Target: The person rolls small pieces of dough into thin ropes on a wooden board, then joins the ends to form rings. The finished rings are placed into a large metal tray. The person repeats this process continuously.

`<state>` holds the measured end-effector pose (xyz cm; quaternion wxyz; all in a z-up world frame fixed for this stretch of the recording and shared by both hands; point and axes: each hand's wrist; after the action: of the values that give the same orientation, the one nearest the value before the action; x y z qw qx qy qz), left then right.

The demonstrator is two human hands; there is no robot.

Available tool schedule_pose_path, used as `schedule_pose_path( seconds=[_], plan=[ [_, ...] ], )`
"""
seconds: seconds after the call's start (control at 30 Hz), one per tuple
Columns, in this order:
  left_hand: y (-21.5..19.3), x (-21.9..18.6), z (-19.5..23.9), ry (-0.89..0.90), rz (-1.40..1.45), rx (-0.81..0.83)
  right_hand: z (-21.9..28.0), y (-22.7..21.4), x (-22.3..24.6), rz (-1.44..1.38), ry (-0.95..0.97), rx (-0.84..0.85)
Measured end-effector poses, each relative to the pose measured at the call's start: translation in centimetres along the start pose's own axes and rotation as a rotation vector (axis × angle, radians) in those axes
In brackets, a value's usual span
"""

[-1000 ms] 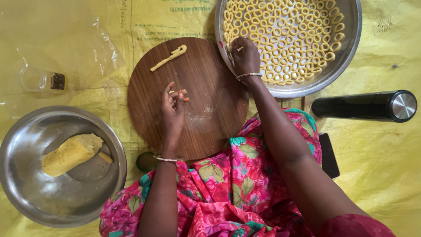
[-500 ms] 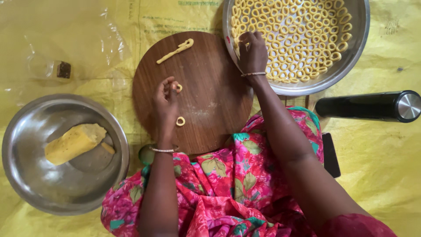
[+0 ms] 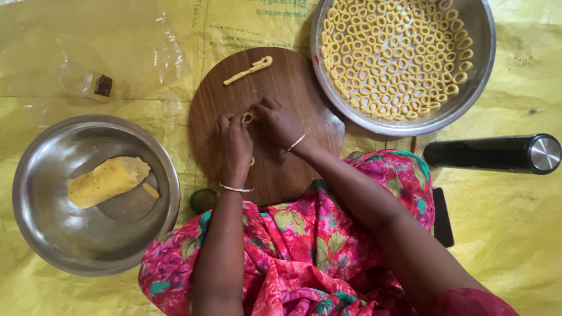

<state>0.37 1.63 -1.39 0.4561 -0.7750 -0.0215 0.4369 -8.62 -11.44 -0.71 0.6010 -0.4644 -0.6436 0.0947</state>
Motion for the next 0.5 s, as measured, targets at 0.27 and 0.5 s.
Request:
schedule_pose_path(
  seconds=[0.27,0.5],
  plan=[
    [2.1,2.5,-0.2,-0.101,0.09,-0.029,0.3,2.4,-1.2,-0.007,0.153,-0.014],
    [1.4,2.0,-1.2,-0.342,0.603,0.026,0.3,2.0,-4.4,-0.73,0.553,0.071]
  ],
)
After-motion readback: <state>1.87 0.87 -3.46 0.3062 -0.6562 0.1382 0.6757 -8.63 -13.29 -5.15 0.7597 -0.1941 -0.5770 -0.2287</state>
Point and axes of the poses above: each hand's wrist, its own z-axis away from the middle knuckle, its own y-axis out of the palm, x = y × z, and after that the axes turned 3 degrees about y, right-handed
